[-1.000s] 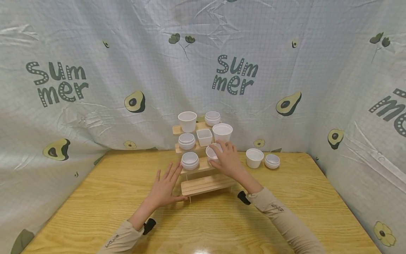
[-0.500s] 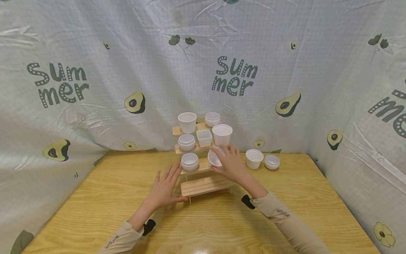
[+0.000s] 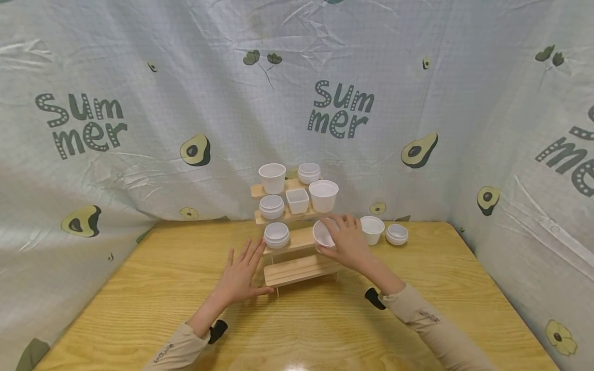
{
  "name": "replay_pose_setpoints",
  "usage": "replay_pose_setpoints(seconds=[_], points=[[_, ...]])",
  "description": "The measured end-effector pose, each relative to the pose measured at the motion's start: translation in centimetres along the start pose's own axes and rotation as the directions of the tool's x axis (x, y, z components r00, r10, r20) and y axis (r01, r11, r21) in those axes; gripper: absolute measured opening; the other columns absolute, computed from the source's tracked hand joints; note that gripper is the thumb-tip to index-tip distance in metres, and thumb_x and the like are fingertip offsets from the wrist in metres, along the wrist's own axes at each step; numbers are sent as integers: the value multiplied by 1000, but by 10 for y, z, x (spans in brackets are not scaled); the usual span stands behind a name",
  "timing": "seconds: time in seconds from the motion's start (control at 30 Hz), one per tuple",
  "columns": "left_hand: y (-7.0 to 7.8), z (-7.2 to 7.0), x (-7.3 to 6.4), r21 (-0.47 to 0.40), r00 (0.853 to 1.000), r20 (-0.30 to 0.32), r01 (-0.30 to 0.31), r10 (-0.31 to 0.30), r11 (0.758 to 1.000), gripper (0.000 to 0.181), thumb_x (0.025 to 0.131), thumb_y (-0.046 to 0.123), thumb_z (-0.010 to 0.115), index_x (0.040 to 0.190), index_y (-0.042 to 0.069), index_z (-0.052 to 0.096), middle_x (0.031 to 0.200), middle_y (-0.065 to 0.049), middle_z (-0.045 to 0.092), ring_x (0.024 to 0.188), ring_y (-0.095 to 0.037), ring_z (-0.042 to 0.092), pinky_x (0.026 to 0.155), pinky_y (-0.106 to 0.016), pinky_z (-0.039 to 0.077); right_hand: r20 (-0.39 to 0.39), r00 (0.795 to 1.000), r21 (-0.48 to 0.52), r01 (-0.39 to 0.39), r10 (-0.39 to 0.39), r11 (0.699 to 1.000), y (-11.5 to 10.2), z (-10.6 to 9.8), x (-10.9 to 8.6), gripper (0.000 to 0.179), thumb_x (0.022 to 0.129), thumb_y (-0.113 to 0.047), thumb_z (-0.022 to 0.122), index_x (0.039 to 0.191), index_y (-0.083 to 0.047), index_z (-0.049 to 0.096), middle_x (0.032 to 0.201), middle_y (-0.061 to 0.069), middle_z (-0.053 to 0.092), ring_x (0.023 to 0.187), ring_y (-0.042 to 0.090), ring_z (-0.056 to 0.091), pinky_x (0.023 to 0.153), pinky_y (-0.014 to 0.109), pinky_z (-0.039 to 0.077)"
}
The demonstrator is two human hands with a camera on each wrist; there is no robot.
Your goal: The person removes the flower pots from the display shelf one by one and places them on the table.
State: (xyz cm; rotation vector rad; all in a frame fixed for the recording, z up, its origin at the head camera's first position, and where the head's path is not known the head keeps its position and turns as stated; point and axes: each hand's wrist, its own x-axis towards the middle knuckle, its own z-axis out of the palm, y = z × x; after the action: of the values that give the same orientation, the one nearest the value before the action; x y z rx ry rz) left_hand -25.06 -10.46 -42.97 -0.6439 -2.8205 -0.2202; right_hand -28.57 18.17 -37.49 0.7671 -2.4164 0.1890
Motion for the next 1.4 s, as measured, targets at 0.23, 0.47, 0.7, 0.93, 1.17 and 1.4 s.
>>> replay_pose_setpoints(seconds=[0.23,0.47,0.7,0.93,1.17,1.4], points=[[-1,0,0,2,1000,9,4,-5,1000,112,64,65,63,145,12,8,151,-5,12,139,-29,9,104,-62,13,-34,999,-33,-6,4,999,10,-7,-15,66,68,-40,73,121,-9,50,115,11,52,94,31,42,70,45,34],[-2,-2,0,-18,1000,-23,-15,15,1000,111,65,63,64,145,12,7,151,-6,11,138,-30,10,103,-63,14,-38,999,-59,-23,21,998,24,-11,-31,69,65,-37,74,121,-6,50,113,14,51,92,33,42,70,46,33],[-3,-1,-2,-27,996,-76,-56,53,998,111,67,65,61,145,16,0,152,-5,7,139,-29,8,102,-64,14,-31,999,-52,-30,29,998,38,-10,-47,70,65,-34,74,122,-4,48,108,15,49,89,33,41,67,44,31],[-1,-2,-1,16,1000,-16,-15,15,1000,111,64,65,63,144,11,9,151,-8,14,138,-31,13,102,-64,16,-18,998,-40,-68,68,997,48,-10,-62,70,65,-33,74,122,-2,48,106,17,50,89,35,39,70,47,30],[0,0,0,26,1000,-8,-12,13,1000,111,64,66,62,144,11,10,151,-8,13,138,-30,12,102,-63,16,-7,994,-54,-111,110,992,62,-8,-77,69,64,-31,74,120,0,50,106,19,50,90,37,39,71,49,30],[1,-1,0,21,1000,-2,-5,5,1000,111,64,66,62,144,11,10,151,-7,13,138,-30,12,103,-63,15,-4,988,-59,-153,153,987,79,-7,-91,67,64,-29,74,120,0,51,107,20,48,88,36,39,67,47,29]])
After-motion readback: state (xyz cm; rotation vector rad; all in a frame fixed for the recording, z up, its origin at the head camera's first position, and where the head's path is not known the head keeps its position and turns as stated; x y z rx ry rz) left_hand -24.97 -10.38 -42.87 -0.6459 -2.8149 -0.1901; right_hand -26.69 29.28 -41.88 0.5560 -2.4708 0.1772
